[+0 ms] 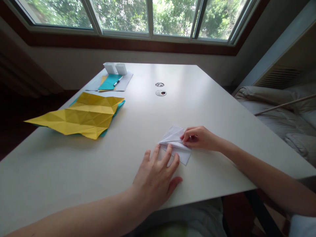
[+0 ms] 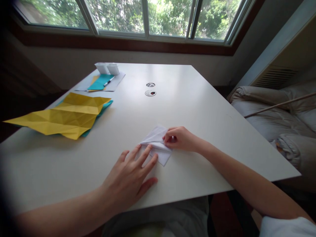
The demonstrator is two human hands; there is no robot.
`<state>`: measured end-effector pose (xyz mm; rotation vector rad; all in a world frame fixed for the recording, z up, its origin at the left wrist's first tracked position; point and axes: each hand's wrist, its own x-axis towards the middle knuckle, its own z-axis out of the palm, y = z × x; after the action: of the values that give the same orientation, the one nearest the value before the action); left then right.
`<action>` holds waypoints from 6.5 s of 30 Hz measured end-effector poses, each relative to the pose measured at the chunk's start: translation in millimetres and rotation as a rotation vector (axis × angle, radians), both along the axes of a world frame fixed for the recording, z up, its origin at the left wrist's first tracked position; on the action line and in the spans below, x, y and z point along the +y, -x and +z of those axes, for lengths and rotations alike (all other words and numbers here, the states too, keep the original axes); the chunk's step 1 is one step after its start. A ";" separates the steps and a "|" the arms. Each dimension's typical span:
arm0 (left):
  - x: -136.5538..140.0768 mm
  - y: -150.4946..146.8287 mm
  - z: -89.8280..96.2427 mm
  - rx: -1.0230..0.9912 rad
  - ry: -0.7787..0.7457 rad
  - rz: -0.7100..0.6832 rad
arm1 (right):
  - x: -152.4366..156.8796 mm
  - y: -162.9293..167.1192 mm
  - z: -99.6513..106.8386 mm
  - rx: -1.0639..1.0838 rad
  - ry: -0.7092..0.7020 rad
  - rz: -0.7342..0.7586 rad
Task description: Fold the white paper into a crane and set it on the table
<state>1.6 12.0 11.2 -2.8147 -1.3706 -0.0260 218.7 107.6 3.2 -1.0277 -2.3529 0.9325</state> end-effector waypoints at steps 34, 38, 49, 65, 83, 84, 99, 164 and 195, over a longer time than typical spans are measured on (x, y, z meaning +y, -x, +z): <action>1.9 4.1 -16.5 -0.058 0.008 -0.046 | 4.0 -2.6 -7.6 0.028 -0.022 0.026; 2.0 3.8 -16.5 -0.047 0.015 -0.042 | 3.6 -2.4 -7.8 0.031 -0.010 0.020; 3.9 5.0 -15.8 -0.060 0.039 -0.054 | 2.5 -3.0 -7.0 0.027 0.000 0.024; 5.7 4.7 -13.5 -0.027 0.042 -0.093 | 1.2 4.0 0.5 -0.054 -0.038 -0.074; 2.5 3.6 -5.9 -0.028 0.039 -0.038 | -0.9 5.4 -2.7 -0.042 -0.040 -0.098; 2.7 3.5 -5.5 -0.029 0.037 -0.034 | -1.2 5.5 -2.7 -0.040 -0.038 -0.098; 7.5 8.1 -11.4 -0.053 0.037 -0.124 | -2.3 6.8 -1.4 -0.040 -0.025 -0.113; 18.6 17.1 -9.3 -0.033 0.068 -0.211 | -18.7 4.2 3.4 -0.261 -0.361 -0.009; 79.3 35.9 -3.3 -0.302 0.014 0.063 | 3.3 2.2 -8.7 -0.353 -0.267 -0.361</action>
<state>-34.4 91.3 7.9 -2.8668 -1.5149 -0.4604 216.5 111.0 -5.5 -1.5315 -2.3557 0.3134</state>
